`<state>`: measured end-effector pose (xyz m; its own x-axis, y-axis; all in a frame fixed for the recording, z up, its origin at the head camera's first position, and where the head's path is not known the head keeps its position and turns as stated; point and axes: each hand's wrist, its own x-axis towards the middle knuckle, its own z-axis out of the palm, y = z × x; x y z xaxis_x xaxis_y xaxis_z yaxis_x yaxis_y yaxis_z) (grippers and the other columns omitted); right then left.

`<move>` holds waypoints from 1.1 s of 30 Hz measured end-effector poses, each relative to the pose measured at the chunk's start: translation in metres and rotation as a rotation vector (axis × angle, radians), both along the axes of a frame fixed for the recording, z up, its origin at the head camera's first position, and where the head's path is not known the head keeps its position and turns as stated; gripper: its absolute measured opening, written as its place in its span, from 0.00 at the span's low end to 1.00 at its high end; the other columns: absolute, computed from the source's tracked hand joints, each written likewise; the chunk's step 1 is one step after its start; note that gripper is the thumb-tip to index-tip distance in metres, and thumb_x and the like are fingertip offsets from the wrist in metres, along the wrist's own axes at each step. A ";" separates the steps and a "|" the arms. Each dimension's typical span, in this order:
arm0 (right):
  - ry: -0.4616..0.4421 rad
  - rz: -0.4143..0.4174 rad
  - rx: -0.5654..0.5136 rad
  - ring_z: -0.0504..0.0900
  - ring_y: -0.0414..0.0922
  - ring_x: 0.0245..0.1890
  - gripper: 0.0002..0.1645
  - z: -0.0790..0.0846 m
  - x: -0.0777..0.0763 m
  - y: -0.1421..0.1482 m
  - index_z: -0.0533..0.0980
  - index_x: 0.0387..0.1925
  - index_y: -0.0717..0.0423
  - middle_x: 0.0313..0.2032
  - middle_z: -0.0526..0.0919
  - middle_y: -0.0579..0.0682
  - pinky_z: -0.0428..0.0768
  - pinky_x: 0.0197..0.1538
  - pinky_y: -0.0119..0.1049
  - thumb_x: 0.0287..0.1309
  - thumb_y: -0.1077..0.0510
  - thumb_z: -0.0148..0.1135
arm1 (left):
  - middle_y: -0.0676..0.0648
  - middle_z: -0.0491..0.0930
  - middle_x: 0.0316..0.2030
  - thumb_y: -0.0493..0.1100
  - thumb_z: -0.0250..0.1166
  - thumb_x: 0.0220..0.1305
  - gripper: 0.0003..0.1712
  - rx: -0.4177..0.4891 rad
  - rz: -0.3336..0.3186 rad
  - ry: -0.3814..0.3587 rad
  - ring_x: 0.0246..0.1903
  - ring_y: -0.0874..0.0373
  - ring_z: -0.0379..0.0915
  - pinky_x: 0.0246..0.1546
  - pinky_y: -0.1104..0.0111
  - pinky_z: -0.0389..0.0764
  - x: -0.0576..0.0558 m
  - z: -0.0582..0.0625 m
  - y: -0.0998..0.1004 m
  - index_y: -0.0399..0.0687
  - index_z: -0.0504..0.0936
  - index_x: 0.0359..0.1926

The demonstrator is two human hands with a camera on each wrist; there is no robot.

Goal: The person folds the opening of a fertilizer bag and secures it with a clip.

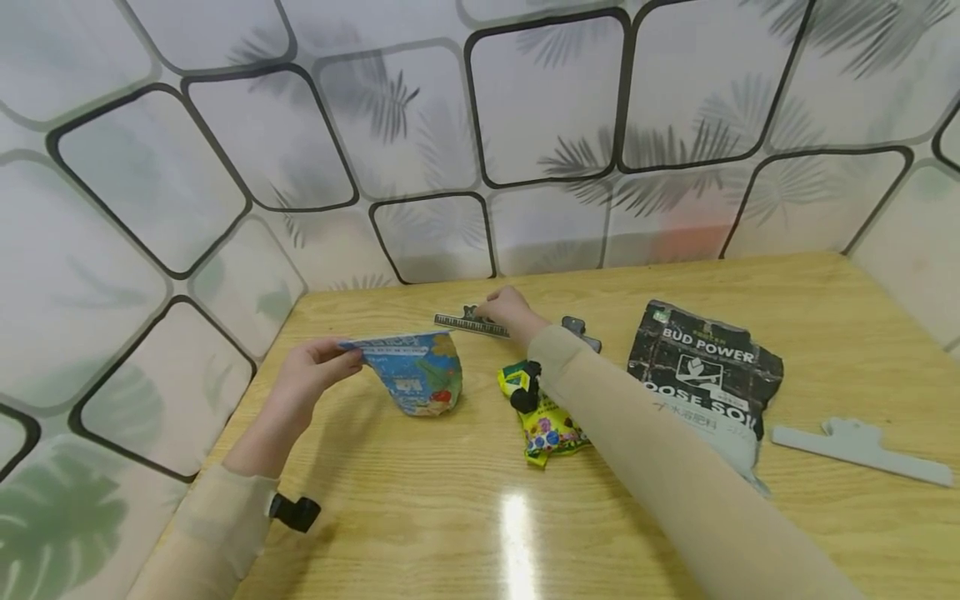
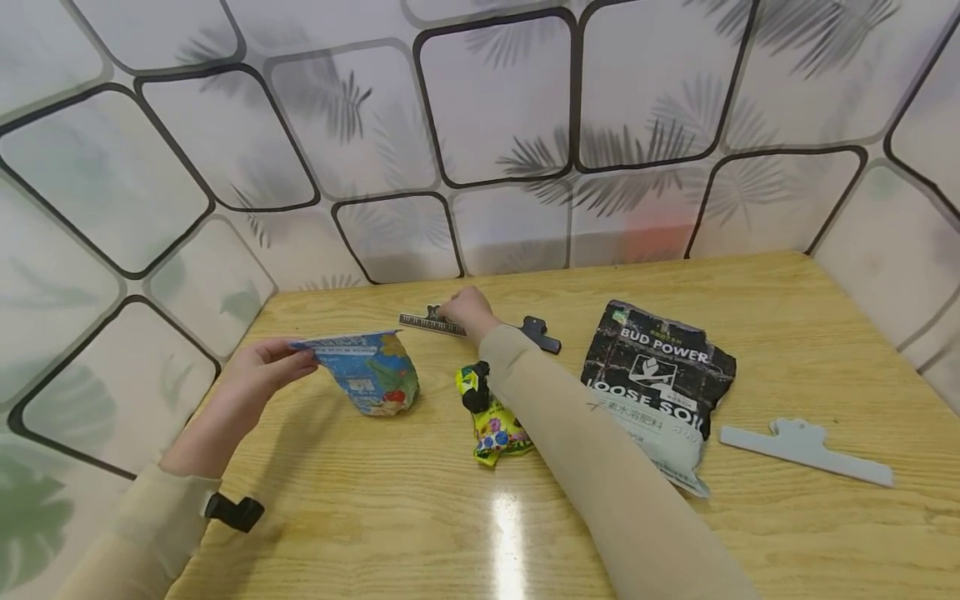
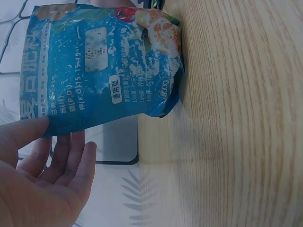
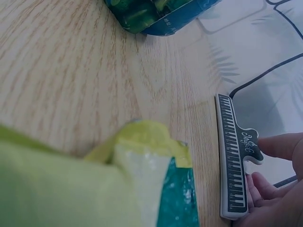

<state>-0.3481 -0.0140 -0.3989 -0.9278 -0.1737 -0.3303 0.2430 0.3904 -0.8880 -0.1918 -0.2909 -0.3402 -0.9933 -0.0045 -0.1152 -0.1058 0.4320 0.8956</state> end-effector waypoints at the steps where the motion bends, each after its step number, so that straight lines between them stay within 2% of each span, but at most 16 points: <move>1: 0.001 0.003 0.001 0.73 0.57 0.73 0.33 0.000 0.000 0.000 0.67 0.76 0.64 0.74 0.72 0.60 0.75 0.78 0.50 0.75 0.58 0.62 | 0.64 0.85 0.39 0.42 0.62 0.80 0.18 -0.004 0.000 0.000 0.42 0.76 0.83 0.60 0.71 0.86 0.000 0.000 0.000 0.32 0.81 0.60; 4: 0.003 0.014 0.003 0.75 0.57 0.72 0.29 0.000 0.000 0.001 0.73 0.72 0.64 0.72 0.75 0.60 0.76 0.77 0.51 0.75 0.57 0.63 | 0.64 0.85 0.40 0.42 0.62 0.80 0.18 -0.013 -0.002 0.003 0.42 0.76 0.83 0.61 0.69 0.86 0.000 0.000 0.000 0.32 0.81 0.60; 7: 0.001 0.024 0.012 0.77 0.56 0.70 0.26 0.000 0.000 0.001 0.77 0.69 0.62 0.70 0.77 0.59 0.77 0.76 0.51 0.74 0.56 0.65 | 0.64 0.85 0.39 0.42 0.62 0.80 0.18 -0.004 -0.002 0.010 0.42 0.75 0.83 0.59 0.72 0.87 0.000 0.000 0.000 0.31 0.81 0.59; 12: -0.006 0.040 0.029 0.76 0.56 0.71 0.28 0.001 0.000 0.001 0.77 0.68 0.61 0.72 0.76 0.57 0.77 0.76 0.51 0.73 0.54 0.68 | 0.65 0.85 0.38 0.40 0.62 0.80 0.18 0.010 -0.004 0.023 0.42 0.75 0.83 0.54 0.77 0.86 0.001 0.000 0.000 0.29 0.81 0.59; 19: -0.010 0.046 0.041 0.75 0.56 0.72 0.27 0.000 -0.003 0.002 0.78 0.68 0.59 0.72 0.75 0.57 0.77 0.76 0.52 0.73 0.53 0.69 | 0.64 0.85 0.39 0.41 0.62 0.80 0.19 -0.003 -0.003 0.013 0.42 0.76 0.83 0.58 0.73 0.87 0.001 0.001 0.001 0.29 0.81 0.60; 33: 0.023 0.037 0.040 0.79 0.56 0.67 0.26 0.002 0.003 0.003 0.80 0.65 0.60 0.68 0.79 0.58 0.80 0.72 0.52 0.71 0.53 0.70 | 0.64 0.85 0.38 0.41 0.62 0.80 0.17 0.024 -0.004 0.016 0.42 0.75 0.83 0.53 0.79 0.86 0.001 0.001 0.001 0.30 0.82 0.59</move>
<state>-0.3455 -0.0108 -0.3965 -0.9283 -0.1953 -0.3164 0.2075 0.4340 -0.8767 -0.1911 -0.2896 -0.3395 -0.9951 0.0020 -0.0993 -0.0897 0.4104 0.9075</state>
